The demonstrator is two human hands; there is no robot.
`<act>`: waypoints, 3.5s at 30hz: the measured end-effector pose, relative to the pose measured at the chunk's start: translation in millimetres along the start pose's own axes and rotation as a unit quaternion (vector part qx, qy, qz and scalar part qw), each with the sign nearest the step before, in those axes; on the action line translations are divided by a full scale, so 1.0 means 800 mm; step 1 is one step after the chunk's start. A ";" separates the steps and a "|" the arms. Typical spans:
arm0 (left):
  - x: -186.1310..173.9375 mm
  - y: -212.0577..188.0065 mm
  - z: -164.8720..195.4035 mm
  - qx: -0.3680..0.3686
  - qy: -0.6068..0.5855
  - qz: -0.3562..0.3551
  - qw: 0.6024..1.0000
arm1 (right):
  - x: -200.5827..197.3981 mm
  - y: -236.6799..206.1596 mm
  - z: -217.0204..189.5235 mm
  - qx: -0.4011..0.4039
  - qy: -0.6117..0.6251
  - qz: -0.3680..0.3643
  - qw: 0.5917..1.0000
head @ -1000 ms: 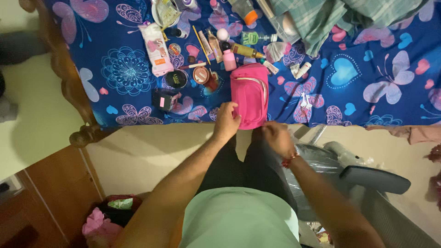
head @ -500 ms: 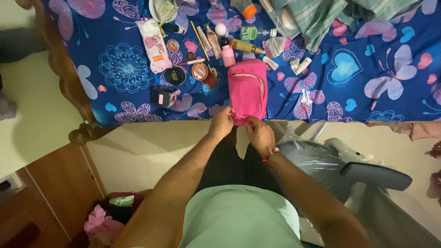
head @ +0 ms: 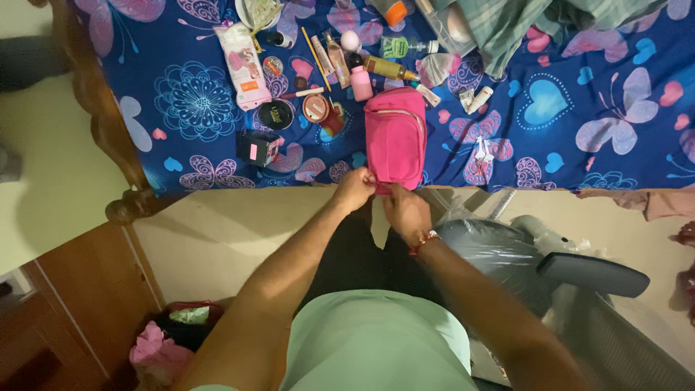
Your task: The person sits on a bed covered with cosmetic bottles and containers, wipes several bottles with a cloth, and packs items into a pink pouch. They carry the pouch and bottles to a wardrobe shelf and place the items on the shelf, returning to the bed to pick up more items.
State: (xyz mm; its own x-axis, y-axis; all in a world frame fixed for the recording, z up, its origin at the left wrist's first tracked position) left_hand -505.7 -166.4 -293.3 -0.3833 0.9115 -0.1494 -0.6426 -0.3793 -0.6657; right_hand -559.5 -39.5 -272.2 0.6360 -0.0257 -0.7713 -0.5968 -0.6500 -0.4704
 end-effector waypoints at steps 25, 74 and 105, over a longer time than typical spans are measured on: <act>-0.019 -0.013 -0.006 0.018 0.084 0.167 0.982 | 0.001 0.011 -0.022 0.014 0.048 0.033 0.998; 0.104 0.003 0.077 0.282 0.441 0.033 0.852 | -0.065 0.044 0.107 -0.037 0.168 0.097 0.980; -0.018 0.085 0.147 0.203 0.189 0.210 0.937 | -0.088 0.159 0.011 -0.092 0.307 0.098 0.942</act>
State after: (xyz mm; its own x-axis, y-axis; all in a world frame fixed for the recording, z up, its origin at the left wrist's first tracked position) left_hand -621.8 -224.2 -250.1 -0.4455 0.6297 -0.6363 -0.7167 -0.6768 -0.1680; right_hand -684.5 -113.2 -281.4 0.7189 -0.5571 -0.4157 -0.6735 -0.7061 -0.2185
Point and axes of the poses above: each hand's wrist, its own y-axis towards the middle knuckle, its own x-axis out of the palm, z = x × y, the point moved 8 cm from there along y, towards the middle knuckle, and after that the axes turned 13 degrees about -y, right-handed, at the moved point
